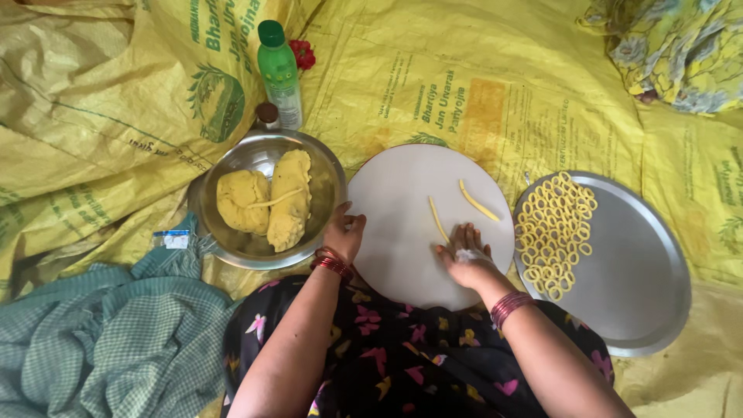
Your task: The person rolls small pieces of yellow dough into thin ropes on a white board, then joins the ends to form rings and places them on a metal tray. The process repeats with additional dough pieces taken from a metal bowl.
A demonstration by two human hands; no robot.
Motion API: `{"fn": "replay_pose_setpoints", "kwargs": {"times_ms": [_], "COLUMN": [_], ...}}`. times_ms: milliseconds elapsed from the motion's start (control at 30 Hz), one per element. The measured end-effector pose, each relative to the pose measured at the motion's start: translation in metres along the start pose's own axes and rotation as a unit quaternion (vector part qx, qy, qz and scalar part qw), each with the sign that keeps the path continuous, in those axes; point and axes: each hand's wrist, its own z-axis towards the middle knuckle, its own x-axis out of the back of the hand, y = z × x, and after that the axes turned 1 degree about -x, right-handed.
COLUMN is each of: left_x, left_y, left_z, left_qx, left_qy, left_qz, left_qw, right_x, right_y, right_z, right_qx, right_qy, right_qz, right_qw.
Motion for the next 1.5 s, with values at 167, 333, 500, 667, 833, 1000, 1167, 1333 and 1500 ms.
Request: {"fn": "replay_pose_setpoints", "kwargs": {"times_ms": [167, 333, 500, 667, 833, 1000, 1167, 1333, 1500], "left_x": [0.0, 0.004, 0.007, 0.008, 0.009, 0.007, 0.008, 0.004, 0.002], "left_y": [-0.004, 0.0, 0.003, 0.006, 0.01, 0.012, 0.006, -0.003, -0.004], "left_z": [0.0, -0.001, -0.003, -0.004, -0.004, -0.003, -0.003, -0.001, 0.002], "left_qx": [-0.02, 0.044, 0.049, 0.065, 0.062, 0.056, 0.071, 0.056, 0.026], "left_qy": [0.007, -0.011, -0.009, -0.009, -0.012, -0.026, -0.032, -0.002, 0.006], "left_qz": [0.012, 0.001, -0.016, -0.029, -0.013, -0.031, -0.05, -0.024, -0.006], "left_qw": [1.0, 0.999, 0.999, 0.997, 0.998, 0.998, 0.996, 0.998, 1.0], "right_x": [0.003, -0.002, -0.003, -0.004, -0.02, -0.024, -0.027, -0.043, -0.046], "right_y": [-0.047, -0.083, -0.078, -0.009, 0.104, 0.081, -0.034, -0.068, -0.029], "right_z": [-0.032, -0.066, -0.051, 0.028, 0.08, 0.064, -0.012, -0.048, -0.001], "right_qx": [0.006, 0.067, 0.038, -0.086, -0.151, -0.175, -0.15, -0.139, -0.156], "right_qy": [-0.02, -0.055, -0.026, 0.002, 0.018, 0.049, -0.074, -0.072, -0.003], "right_qz": [0.005, -0.028, -0.009, 0.139, 0.476, 0.27, 0.102, 0.063, 0.092], "right_qw": [1.0, 0.996, 0.999, 0.987, 0.866, 0.946, 0.981, 0.986, 0.983]}}
